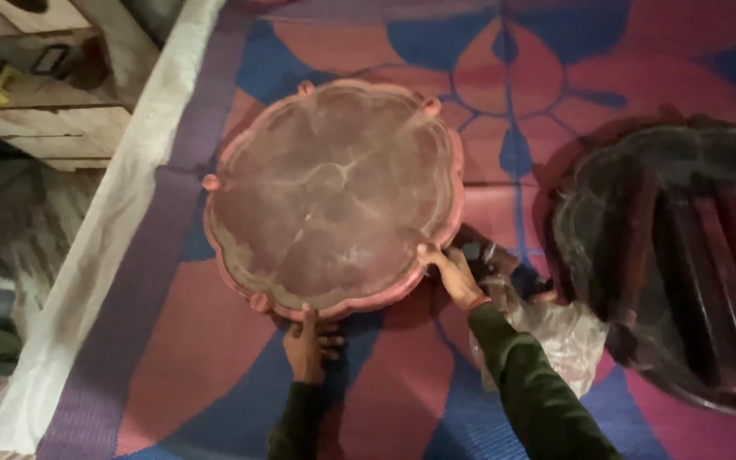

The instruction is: The person fits small wooden cylindrical feet into holes on the underside of a scalloped pink wooden tray, picking up each part, aligning it, and pressing it into place by hand. Near the end they flip the tray over to show its top surface with the fitted sockets.

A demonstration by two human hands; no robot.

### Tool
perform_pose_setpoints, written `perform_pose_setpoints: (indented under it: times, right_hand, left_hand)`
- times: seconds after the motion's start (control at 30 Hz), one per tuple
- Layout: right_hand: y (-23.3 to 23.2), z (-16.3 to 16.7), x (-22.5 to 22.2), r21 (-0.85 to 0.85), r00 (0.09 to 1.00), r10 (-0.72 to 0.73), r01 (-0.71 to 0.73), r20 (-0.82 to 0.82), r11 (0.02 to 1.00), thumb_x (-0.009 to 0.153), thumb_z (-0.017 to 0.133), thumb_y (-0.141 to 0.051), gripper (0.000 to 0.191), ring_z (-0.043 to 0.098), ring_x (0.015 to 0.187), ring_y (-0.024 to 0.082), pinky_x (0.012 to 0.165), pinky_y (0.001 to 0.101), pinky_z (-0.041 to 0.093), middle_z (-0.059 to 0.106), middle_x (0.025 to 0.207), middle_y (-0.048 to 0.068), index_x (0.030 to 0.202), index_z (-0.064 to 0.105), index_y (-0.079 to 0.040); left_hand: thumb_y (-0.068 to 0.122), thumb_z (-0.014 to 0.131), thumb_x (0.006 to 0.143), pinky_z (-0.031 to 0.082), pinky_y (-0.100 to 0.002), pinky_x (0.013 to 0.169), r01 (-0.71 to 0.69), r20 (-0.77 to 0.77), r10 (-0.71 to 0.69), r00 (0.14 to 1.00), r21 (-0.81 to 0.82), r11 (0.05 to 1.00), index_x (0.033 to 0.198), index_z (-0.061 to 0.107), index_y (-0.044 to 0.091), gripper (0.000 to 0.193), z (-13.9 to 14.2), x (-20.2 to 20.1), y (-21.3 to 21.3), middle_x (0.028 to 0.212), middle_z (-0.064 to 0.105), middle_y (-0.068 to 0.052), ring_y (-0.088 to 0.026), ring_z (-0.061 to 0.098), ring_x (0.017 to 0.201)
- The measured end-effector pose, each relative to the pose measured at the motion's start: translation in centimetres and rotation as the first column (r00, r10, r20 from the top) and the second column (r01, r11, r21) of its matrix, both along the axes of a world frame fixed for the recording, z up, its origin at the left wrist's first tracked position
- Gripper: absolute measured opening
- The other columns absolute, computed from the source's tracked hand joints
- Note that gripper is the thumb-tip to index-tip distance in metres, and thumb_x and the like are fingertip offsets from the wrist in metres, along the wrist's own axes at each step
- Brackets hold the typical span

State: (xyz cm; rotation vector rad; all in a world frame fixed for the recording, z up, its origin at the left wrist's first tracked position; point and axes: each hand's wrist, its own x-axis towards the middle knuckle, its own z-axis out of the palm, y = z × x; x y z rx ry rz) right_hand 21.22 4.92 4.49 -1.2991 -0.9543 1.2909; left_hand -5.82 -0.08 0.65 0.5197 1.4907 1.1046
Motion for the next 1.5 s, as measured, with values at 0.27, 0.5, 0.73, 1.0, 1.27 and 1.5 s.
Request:
perform_pose_setpoints:
  times: [0.27,0.5,0.73,1.0,1.27,1.5]
  right_hand:
    - [-0.2,-1.1,0.9,0.109,0.990,-0.001,0.016,-0.142,0.994,0.091,0.069,-0.030,0.040,0.062,0.093,0.018,0.087,0.0325,0.047,0.069,0.096,0.006,0.105,0.071,0.007]
    - [-0.2,-0.6,0.7,0.099,0.980,-0.024,0.044,-0.196,0.994,0.083,0.065,-0.032,0.050,0.064,0.106,0.018,0.098,0.0309,0.045,0.072,0.110,0.006,0.117,0.069,0.005]
    - [-0.2,-1.7,0.9,0.150,0.953,-0.024,0.072,-0.302,0.986,0.088,0.066,-0.031,0.037,0.058,0.090,0.016,0.086,0.0309,0.044,0.065,0.093,0.003,0.100,0.069,0.003]
    - [-0.3,-1.3,0.7,0.212,0.917,0.008,0.084,-0.400,0.974,0.089,0.066,-0.032,0.031,0.054,0.089,0.015,0.085,0.0312,0.040,0.060,0.090,0.000,0.094,0.065,-0.001]
    - [-0.3,-1.4,0.6,0.175,0.968,-0.067,0.111,-0.242,0.978,0.085,0.066,-0.036,0.037,0.058,0.092,0.016,0.089,0.0315,0.041,0.063,0.092,0.001,0.095,0.067,0.000]
    - [-0.2,-2.6,0.1,0.161,0.951,-0.185,0.228,-0.247,0.960,0.082,0.068,-0.031,0.033,0.058,0.092,0.016,0.088,0.0311,0.043,0.064,0.092,0.001,0.095,0.066,-0.001]
  left_hand:
    - [0.057,0.061,0.091,0.056,-0.035,0.052,-0.021,0.138,0.018,0.990,0.022,1.000,0.109,0.064,-0.003,0.062,0.3,1.1,-0.4,0.090,0.076,-0.018,-0.027,0.073,0.068]
    - [0.037,0.067,0.092,0.062,-0.043,0.067,-0.065,0.283,0.027,0.959,0.128,0.990,0.118,0.056,-0.002,0.048,-0.1,2.5,-0.4,0.102,0.073,-0.016,-0.032,0.078,0.089]
    - [0.025,0.067,0.092,0.062,-0.041,0.067,-0.030,0.278,-0.049,0.959,0.273,0.962,0.127,0.055,-0.001,0.045,0.5,2.5,0.0,0.104,0.073,-0.018,-0.033,0.078,0.088]
    - [0.016,0.066,0.093,0.064,-0.041,0.064,-0.059,0.265,-0.031,0.964,0.324,0.944,0.129,0.049,-0.004,0.044,0.6,2.4,2.1,0.101,0.069,-0.015,-0.031,0.076,0.080]
    - [0.017,0.065,0.092,0.061,-0.039,0.060,-0.001,0.353,-0.128,0.927,0.343,0.939,0.133,0.048,0.001,0.047,0.1,1.9,3.9,0.105,0.072,-0.016,-0.030,0.076,0.079]
    - [0.017,0.065,0.094,0.063,-0.038,0.063,0.048,0.348,-0.156,0.924,0.300,0.953,0.135,0.045,0.002,0.048,-0.4,1.8,4.8,0.111,0.071,-0.017,-0.029,0.075,0.084]
